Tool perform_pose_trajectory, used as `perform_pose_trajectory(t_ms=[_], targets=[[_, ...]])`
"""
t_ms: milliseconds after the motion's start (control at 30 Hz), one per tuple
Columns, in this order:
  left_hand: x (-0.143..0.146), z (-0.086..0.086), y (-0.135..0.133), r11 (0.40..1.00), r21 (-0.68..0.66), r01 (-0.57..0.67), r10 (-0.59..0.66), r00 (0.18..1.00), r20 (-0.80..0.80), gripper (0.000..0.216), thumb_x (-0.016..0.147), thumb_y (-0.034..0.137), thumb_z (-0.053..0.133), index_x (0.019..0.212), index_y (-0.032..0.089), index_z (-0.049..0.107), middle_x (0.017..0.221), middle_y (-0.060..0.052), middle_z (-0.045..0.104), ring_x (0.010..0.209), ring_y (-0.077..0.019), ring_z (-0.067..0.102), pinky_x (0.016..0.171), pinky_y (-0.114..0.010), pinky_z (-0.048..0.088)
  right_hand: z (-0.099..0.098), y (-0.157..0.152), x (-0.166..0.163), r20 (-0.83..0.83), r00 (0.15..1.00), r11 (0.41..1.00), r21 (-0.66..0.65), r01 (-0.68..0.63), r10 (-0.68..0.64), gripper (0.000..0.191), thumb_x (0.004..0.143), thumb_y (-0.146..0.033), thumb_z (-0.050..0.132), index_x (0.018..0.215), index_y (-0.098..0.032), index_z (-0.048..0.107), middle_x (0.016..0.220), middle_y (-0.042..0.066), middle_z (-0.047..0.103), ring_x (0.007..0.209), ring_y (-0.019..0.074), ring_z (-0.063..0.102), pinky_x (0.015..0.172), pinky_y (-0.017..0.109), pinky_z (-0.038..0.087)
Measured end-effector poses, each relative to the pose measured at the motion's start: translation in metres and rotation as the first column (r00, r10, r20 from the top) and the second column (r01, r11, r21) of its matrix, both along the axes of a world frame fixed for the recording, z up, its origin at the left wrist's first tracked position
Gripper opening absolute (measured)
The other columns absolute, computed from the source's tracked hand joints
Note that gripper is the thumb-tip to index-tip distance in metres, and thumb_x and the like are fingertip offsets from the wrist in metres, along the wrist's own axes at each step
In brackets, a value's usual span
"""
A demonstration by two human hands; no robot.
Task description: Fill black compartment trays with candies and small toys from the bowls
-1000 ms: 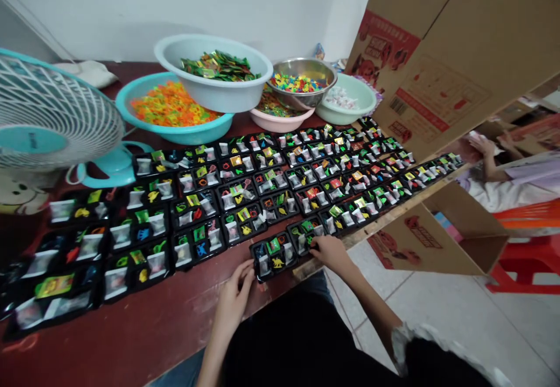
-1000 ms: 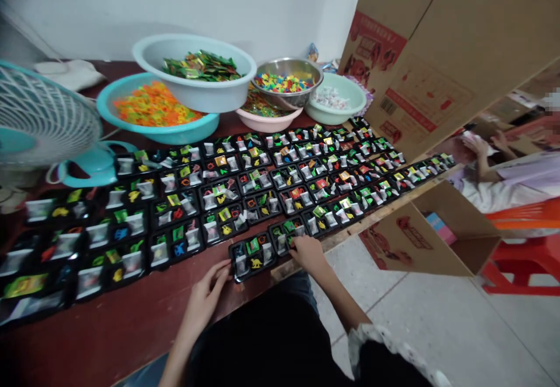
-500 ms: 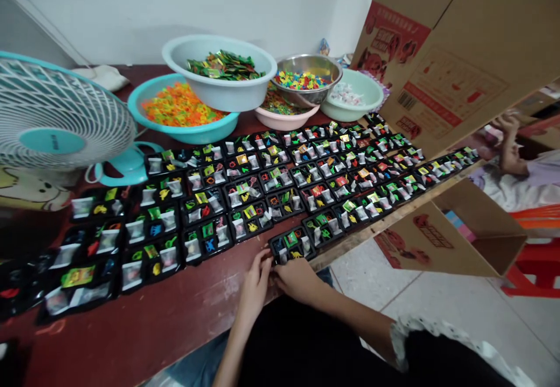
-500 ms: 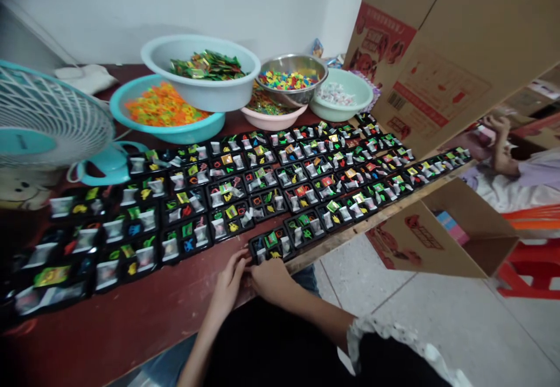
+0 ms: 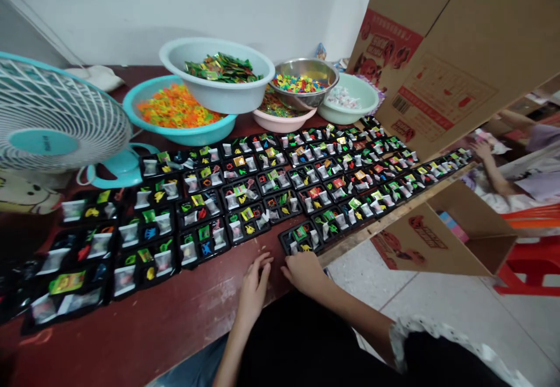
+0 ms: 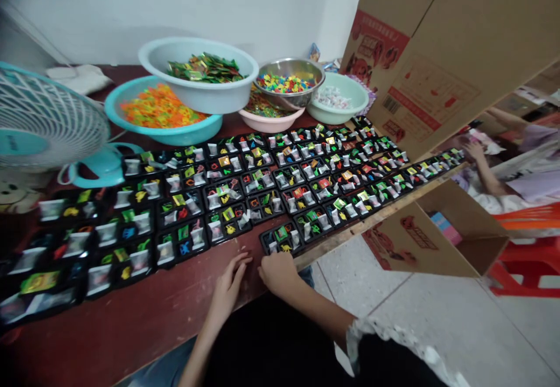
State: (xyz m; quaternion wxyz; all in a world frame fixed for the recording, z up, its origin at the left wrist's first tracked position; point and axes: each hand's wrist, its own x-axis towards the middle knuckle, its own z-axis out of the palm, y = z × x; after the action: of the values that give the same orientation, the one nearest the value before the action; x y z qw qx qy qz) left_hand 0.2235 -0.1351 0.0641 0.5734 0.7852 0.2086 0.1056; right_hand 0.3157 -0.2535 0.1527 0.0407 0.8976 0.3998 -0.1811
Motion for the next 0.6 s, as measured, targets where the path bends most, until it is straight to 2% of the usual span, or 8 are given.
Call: perform_pose_trajectory(t_ms=[267,367,600], targets=[[-0.002,-0.003,0.003,1.000,-0.010,0.013,-0.013,1.000,0.022,0.037,0.087,0.045,0.041,0.108,0.021,0.058,0.119,-0.010,0.059,0.113,-0.0220,0.052,0.098,-0.039,0.038,-0.002,-0.019,0.018,0.038,0.990,0.989,-0.043,0.139,-0.138,0.034,0.089,-0.036,0.040,0.089,-0.015,0.067,0.085,0.012,0.069,0.079,0.0235,0.066,0.066,0.031,0.048],[-0.002,-0.004,0.003,1.000,-0.012,0.002,-0.002,1.000,0.015,0.039,0.086,0.047,0.040,0.108,0.021,0.059,0.117,-0.010,0.060,0.113,-0.0223,0.052,0.098,-0.040,0.039,-0.003,-0.027,0.026,0.046,0.981,0.980,-0.054,0.189,-0.187,0.035,0.089,-0.037,0.039,0.091,-0.015,0.067,0.088,0.013,0.068,0.084,0.0225,0.066,0.070,0.030,0.047],[-0.001,-0.002,0.004,0.999,-0.045,-0.006,0.007,0.999,0.034,0.040,0.085,0.049,0.042,0.107,0.020,0.059,0.117,-0.010,0.060,0.115,-0.0232,0.051,0.100,-0.042,0.036,-0.005,-0.039,0.035,0.036,0.976,0.975,-0.061,0.215,-0.213,0.035,0.090,-0.038,0.039,0.094,-0.016,0.066,0.089,0.010,0.068,0.089,0.0214,0.065,0.073,0.029,0.047]])
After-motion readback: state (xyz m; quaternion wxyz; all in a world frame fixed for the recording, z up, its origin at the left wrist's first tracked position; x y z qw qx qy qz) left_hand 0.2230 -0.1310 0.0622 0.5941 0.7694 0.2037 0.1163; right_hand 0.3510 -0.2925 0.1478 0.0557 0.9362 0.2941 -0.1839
